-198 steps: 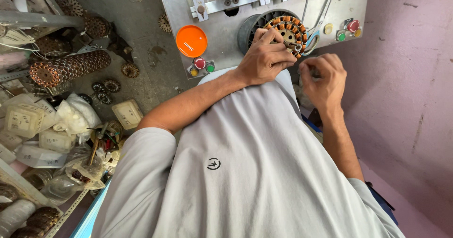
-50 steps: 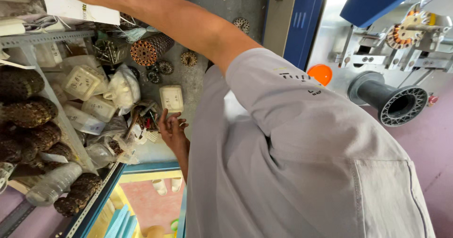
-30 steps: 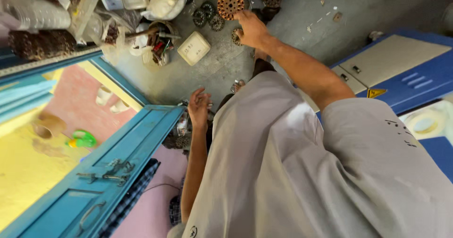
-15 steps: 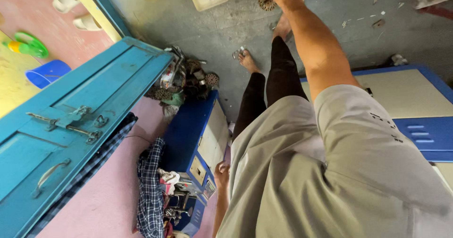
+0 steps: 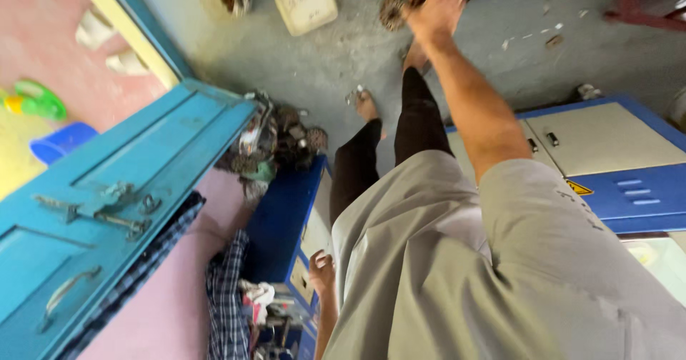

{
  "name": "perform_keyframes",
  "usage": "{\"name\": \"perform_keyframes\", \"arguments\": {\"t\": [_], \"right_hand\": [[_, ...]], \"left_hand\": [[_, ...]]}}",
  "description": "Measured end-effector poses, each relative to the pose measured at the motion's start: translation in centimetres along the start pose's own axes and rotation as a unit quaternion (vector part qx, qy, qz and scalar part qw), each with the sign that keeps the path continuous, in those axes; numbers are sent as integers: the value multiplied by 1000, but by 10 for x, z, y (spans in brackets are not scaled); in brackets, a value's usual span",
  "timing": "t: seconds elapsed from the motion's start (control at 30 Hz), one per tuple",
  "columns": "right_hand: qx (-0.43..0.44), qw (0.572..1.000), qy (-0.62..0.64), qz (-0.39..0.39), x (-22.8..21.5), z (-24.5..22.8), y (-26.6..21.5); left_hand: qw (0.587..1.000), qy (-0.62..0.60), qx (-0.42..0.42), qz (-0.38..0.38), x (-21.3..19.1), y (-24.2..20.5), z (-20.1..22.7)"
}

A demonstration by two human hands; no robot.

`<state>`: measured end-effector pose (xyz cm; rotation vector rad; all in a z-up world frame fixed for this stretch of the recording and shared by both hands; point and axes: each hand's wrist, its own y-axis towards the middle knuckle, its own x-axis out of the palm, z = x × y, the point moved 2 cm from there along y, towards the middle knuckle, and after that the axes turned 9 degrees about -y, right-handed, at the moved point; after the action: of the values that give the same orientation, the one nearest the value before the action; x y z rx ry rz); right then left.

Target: The person assembles a circular electrical component by inserting small white pins into slots on a copper-wound rotor. They use a pair of scissors to cut the pins to the correct length and then press them into place. The person handles the rotor and pins throughout the process.

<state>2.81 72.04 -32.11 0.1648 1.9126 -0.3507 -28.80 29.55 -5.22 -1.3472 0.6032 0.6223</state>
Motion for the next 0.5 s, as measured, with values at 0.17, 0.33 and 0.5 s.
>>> {"name": "perform_keyframes", "arguments": {"t": [0.17,0.33,0.5], "right_hand": [[42,986,160,-10,-52,-8,-84],[106,970,211,52,-122,-28,-180],[235,925,270,129,-168,-61,-301]], "left_hand": [[970,-9,240,36,-15,80,31],[898,5,430,-91,12,181,112],[728,36,544,-416,67,174,215]]}}
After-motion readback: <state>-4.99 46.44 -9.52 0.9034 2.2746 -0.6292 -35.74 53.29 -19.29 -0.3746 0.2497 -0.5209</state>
